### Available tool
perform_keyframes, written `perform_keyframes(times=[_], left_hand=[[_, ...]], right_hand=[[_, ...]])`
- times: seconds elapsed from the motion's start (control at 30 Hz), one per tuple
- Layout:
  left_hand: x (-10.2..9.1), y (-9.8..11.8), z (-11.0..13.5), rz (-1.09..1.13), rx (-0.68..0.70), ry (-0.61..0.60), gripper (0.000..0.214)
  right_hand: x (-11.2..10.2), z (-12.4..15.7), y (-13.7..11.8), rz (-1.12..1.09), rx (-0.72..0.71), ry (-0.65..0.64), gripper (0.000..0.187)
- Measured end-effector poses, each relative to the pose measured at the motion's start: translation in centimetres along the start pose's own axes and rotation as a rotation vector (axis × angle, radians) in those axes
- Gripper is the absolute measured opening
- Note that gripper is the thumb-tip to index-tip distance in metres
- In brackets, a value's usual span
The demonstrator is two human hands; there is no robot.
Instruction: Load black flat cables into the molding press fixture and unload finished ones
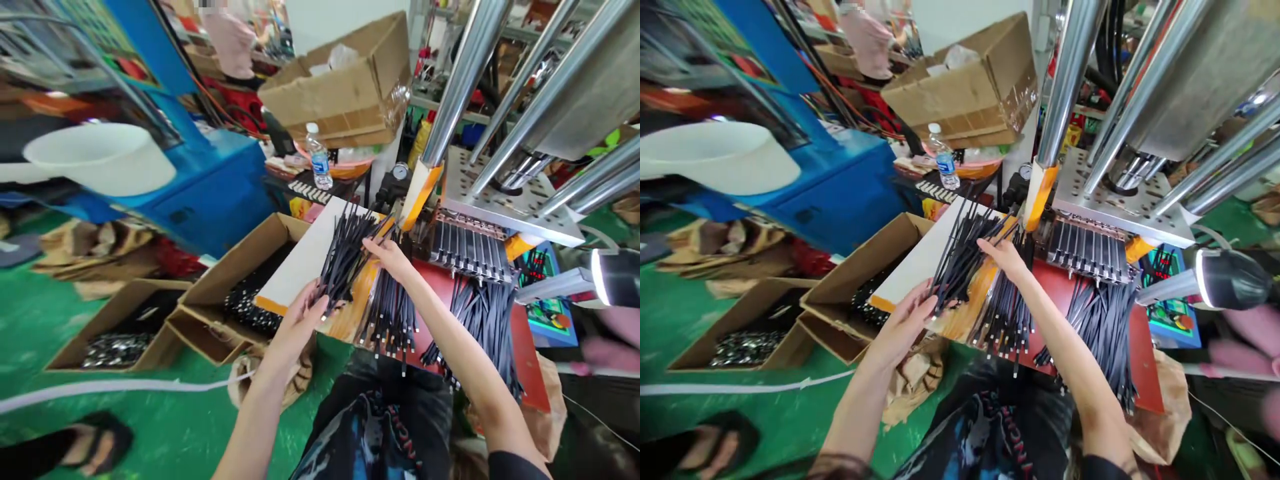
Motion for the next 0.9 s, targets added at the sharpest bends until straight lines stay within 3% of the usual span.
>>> perform_keyframes(times=[0.1,0.2,0.3,0.37,0.5,0.6,0.77,0.9], left_hand=[[-1.7,-1.8,1.0,0.053,-0.117,0.047,0.081],[-3.8,-1.4,2.7,-0.07,-0.065,0.134,0.08],[-3.6,-0.1,3.9,-0.187,0.02,0.145,0.063],[-0.9,0.2,4.7,-0.239,0.026,-0.042,0.049],[5.9,-1.2,8.3,-0.326,-0.087,-0.56,0.041],[8.0,-2.3,11.0,-0.375,-0.146,-0.761,0.04],[8.2,-4.8,12.5,-0.396,-0.259,-0.806,0.049],[10.8,-6.8,14.2,-0.05,-0.543,-0.776,0.069]], right_hand=[[-4.5,2.9,3.0,0.203,-0.049,0.104,0.025],[-9.0,10.9,6.2,0.692,-0.211,0.177,0.025],[-9.2,18.7,8.9,0.917,-0.215,0.148,0.015],[-7.8,21.6,9.6,1.033,-0.179,0.152,0.011],[-5.3,22.5,9.5,1.144,-0.1,0.183,0.012],[-4.5,22.1,9.5,1.107,-0.049,0.164,0.009],[-4.6,22.9,10.0,1.075,0.101,0.108,0.008],[-5.3,25.8,9.2,0.755,0.144,-0.049,0.007]])
Point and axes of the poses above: each hand's wrist, its own z-axis away from the middle knuckle, its own x-axis out of the palm, y = z × x, the point moved 9 cm from there along -z, towards the middle knuckle, and after that the axes turned 12 degrees about y, right-handed, at the moved point
